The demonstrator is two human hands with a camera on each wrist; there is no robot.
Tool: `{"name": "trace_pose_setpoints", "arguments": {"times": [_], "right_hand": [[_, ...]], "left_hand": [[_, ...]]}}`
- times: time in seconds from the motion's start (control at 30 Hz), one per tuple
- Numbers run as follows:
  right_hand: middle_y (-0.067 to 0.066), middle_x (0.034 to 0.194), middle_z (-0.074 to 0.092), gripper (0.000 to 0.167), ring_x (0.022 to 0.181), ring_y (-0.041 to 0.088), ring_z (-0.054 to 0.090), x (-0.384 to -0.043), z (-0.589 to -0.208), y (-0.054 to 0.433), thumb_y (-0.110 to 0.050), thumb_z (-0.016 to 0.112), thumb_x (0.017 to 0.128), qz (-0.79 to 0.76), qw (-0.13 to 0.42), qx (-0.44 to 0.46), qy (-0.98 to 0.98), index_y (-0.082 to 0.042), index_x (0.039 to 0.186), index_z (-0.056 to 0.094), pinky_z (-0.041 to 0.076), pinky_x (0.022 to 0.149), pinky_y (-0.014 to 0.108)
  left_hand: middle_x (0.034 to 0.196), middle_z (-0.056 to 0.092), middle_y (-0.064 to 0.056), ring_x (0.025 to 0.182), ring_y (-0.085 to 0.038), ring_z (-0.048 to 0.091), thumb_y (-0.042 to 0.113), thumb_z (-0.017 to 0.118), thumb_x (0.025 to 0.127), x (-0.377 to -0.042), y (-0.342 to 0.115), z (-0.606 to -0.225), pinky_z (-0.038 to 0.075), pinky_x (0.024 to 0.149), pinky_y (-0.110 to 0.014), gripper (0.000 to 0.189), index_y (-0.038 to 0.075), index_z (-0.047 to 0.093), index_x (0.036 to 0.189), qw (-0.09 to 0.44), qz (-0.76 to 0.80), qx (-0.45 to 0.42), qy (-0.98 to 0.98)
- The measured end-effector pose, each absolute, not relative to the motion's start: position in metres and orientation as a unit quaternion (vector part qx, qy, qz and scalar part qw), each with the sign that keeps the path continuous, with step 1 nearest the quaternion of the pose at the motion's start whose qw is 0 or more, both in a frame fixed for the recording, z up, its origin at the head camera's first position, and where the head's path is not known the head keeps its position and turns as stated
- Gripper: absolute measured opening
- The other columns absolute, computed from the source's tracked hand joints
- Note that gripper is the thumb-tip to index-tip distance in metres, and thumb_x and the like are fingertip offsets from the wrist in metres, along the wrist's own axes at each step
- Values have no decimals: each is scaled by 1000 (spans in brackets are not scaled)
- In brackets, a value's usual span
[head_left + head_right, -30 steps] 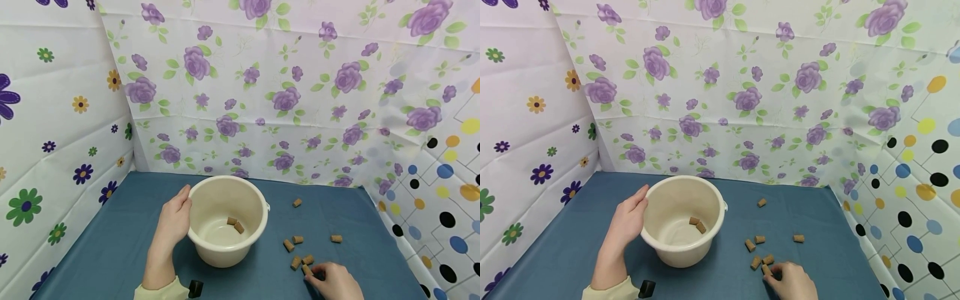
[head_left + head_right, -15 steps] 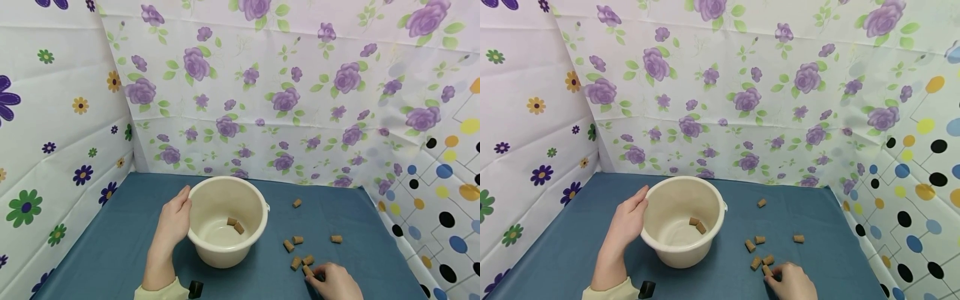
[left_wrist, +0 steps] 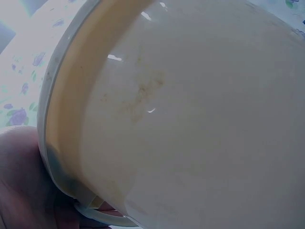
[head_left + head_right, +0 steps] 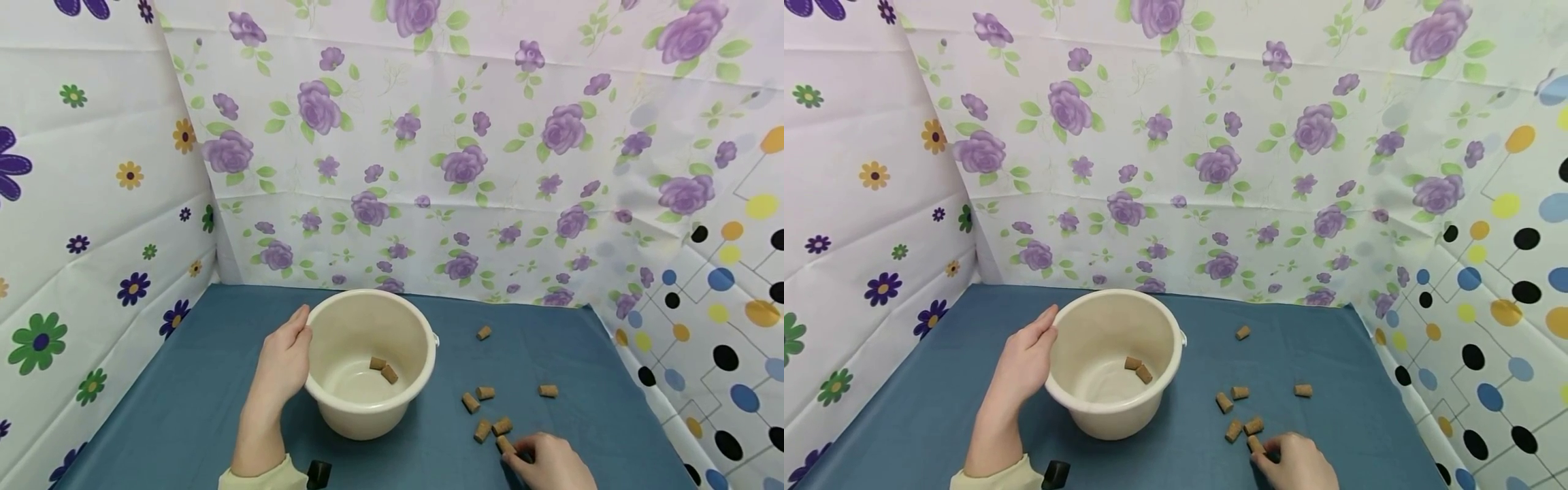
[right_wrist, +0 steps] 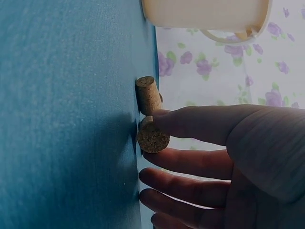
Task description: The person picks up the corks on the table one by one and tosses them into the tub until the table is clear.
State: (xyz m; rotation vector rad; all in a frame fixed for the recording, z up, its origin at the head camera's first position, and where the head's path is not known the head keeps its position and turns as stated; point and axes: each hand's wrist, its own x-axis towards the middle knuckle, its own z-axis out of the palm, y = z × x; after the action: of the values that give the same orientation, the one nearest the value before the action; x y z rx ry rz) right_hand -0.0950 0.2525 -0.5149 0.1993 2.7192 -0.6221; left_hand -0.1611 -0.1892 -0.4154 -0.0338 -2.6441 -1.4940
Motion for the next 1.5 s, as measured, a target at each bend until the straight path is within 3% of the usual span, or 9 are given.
{"name": "trace_pose_setpoints", "arguments": {"times": [1.5], "right_hand": [[1, 91, 75, 34, 78, 20, 70, -100, -496, 245, -42, 84, 92, -211, 142, 76, 964, -9, 100, 84, 62, 72, 46]], "left_hand": [[172, 33, -14, 160, -34, 26, 22, 36, 118, -162, -191, -419, 21, 130, -56, 51, 5, 36, 166, 58, -513, -19, -856]]}}
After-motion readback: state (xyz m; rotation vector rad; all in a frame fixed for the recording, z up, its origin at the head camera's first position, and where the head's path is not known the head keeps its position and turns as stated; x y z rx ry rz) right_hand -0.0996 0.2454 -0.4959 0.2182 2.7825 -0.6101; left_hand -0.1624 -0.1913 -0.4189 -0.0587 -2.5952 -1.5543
